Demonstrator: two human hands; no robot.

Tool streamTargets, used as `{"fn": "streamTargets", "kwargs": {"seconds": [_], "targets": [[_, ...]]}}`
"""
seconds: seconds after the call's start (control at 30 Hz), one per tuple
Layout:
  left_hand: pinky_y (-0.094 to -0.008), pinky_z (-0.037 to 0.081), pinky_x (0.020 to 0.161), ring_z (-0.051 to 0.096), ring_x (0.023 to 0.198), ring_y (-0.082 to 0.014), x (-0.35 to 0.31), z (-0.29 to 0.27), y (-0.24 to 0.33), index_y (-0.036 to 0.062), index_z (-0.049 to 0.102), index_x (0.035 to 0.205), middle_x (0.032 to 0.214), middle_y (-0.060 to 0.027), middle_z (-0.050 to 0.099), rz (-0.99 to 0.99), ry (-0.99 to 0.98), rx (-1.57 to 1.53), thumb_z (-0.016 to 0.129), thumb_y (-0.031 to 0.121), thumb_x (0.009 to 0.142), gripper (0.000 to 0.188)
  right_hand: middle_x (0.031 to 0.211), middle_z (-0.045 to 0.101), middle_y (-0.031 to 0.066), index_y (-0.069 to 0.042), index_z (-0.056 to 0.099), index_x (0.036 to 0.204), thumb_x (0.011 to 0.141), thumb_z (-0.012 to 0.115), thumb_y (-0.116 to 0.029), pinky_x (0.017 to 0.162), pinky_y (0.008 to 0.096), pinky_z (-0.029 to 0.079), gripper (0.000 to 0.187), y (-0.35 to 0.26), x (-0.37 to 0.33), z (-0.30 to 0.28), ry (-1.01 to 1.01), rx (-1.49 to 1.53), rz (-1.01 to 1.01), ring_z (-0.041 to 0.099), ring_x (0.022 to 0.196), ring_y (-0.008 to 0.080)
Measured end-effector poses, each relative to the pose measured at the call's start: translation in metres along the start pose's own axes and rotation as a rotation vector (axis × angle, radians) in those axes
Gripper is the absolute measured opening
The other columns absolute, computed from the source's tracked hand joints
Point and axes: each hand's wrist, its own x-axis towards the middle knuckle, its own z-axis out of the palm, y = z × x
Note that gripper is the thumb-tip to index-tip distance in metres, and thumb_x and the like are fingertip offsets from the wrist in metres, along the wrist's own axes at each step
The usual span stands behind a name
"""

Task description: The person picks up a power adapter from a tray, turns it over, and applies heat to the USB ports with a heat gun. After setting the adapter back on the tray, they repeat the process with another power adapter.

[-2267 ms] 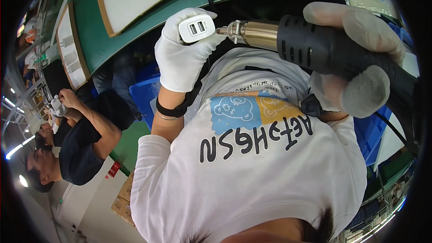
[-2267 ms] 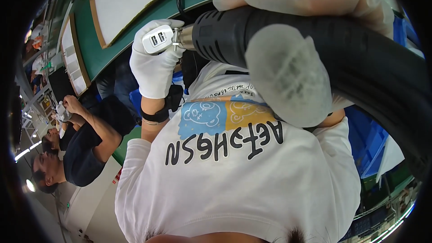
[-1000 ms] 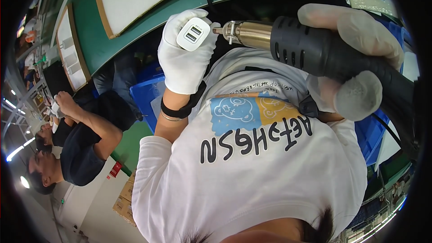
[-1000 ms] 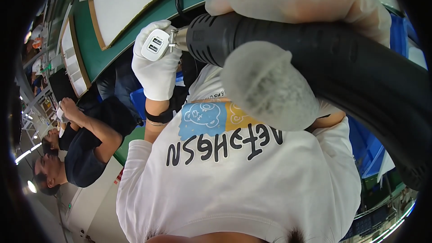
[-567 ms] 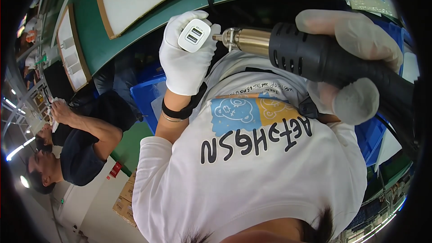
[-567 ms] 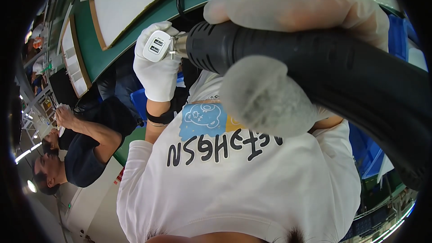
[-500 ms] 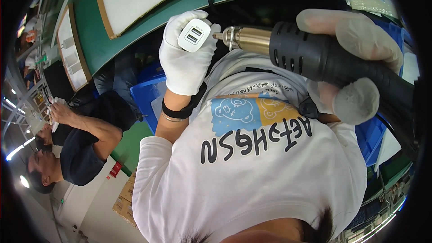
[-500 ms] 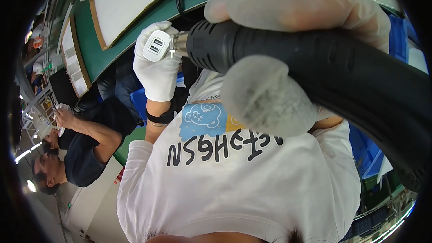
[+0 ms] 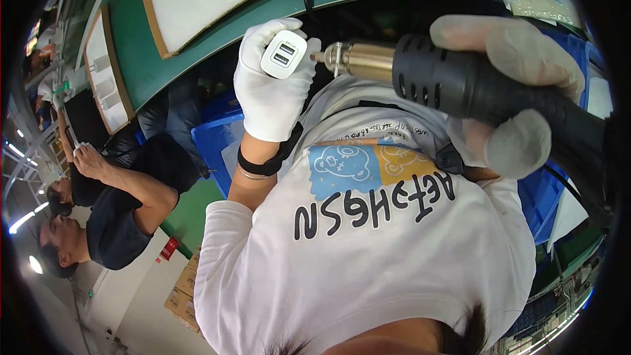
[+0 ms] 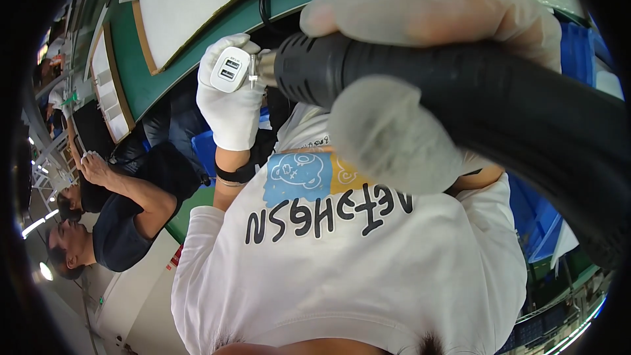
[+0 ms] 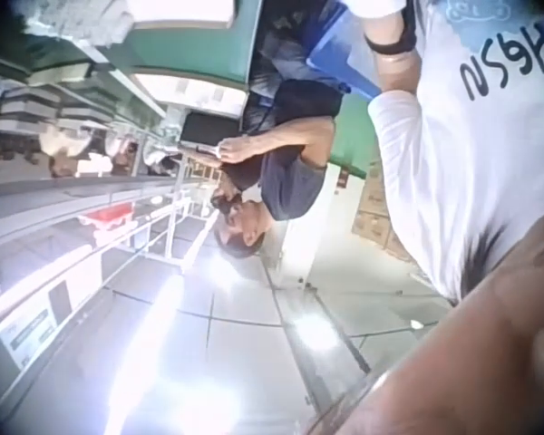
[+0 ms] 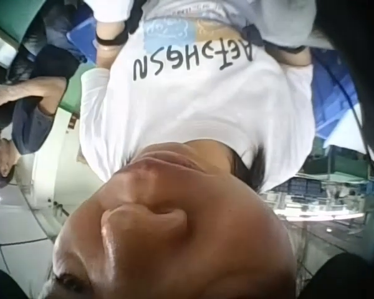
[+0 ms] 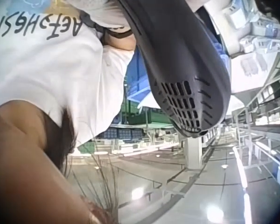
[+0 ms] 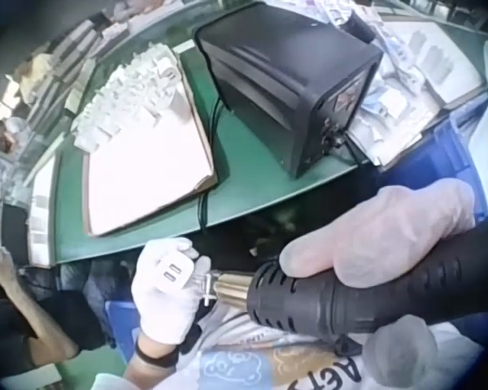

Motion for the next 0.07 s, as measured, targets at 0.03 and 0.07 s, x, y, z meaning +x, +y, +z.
{"fn": "streamTargets", "kwargs": {"seconds": [0.03, 0.07], "targets": [[-0.0223, 0.046, 0.072, 0.056, 0.079, -0.012, -0.0007, 0.0009, 0.0006, 0.0049, 0.055, 0.097, 0.09, -0.0042, 0.056, -0.004, -0.005, 0.001, 0.067, -0.012, 0.065, 0.038, 0.099, 0.06, 0.0265, 0.002, 0.049, 0.112, 0.069, 0.077, -0.03, 0.06, 0.0269, 0.054, 0.06, -0.0012, -0.0011, -0.0023, -0.023, 0.045, 0.008, 0.065, 0.074, 0.0238], [-0.0223, 0.046, 0.072, 0.056, 0.079, -0.012, -0.0013, 0.002, 0.0025, 0.0049, 0.055, 0.097, 0.09, -0.0042, 0.056, -0.001, -0.005, 0.001, 0.067, -0.012, 0.065, 0.038, 0.099, 0.06, 0.0265, 0.002, 0.049, 0.112, 0.069, 0.077, -0.03, 0.06, 0.0269, 0.054, 0.06, -0.0027, -0.0019, -0.0033, -0.023, 0.044, 0.005, 0.065, 0.074, 0.0238]]}}
